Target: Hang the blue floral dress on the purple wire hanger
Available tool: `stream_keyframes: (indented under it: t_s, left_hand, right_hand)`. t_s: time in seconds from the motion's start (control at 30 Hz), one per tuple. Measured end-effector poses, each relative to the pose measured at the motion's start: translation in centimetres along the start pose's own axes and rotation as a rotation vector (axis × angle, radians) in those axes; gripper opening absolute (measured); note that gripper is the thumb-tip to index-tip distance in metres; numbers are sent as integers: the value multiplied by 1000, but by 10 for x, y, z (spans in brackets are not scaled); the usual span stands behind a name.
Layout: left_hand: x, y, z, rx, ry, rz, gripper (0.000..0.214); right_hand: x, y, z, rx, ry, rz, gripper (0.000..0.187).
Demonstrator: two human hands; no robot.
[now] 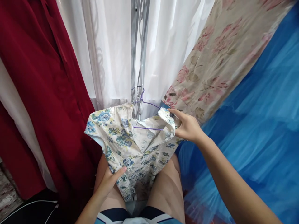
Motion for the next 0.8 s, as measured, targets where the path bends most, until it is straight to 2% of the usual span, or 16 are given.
stream_keyframes:
  t_s: [0.07, 0.17, 0.27, 0.33, 0.37, 0.4, 0.47, 0.53, 0.57, 0.63, 0.8]
  left_hand:
    - [6, 3, 8, -23, -18, 33, 89]
    - [12, 5, 16, -36, -51, 64, 78]
    - [13, 5, 22, -67, -116, 50, 52]
    - [13, 6, 24, -80, -165, 34, 38]
    - [14, 6, 24, -72, -183, 30, 37]
    - [15, 7, 23, -52, -197, 32, 38]
    - [19, 8, 16, 19, -217, 47, 46]
    - [21, 8, 10, 87, -238, 60, 54]
    - [22, 8, 8, 109, -254, 68, 55]
    - [24, 8, 6, 135, -293, 91, 55]
    - [30, 14, 4, 132, -345, 128, 53]
  right_hand:
    - [0, 3, 3, -40, -14, 27, 72]
    - [-1, 14, 14, -77, -29, -11, 74]
    - [-1, 44, 34, -53, -133, -177, 69]
    - [12, 76, 41, 47, -313, -297, 57]
    - [25, 92, 44, 112, -426, -324, 45]
    - [46, 107, 48, 175, -532, -293, 33]
    - [106, 130, 57, 330, -727, -61, 18]
    - [154, 147, 67, 438, -888, 118, 18]
    - [171, 153, 71, 475, -944, 174, 19]
    - [190, 158, 72, 529, -1013, 205, 21]
    - [204, 165, 64, 601, -1037, 242, 19]
Point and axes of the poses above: each hand's wrist, its own y-axis away from the middle knuckle, its own x-axis out of the palm, z = x × y, the point moved 10 cm from there along -y, towards the middle knuckle, and after that the axes turned 1 degree about x, right-handed, at the moved point
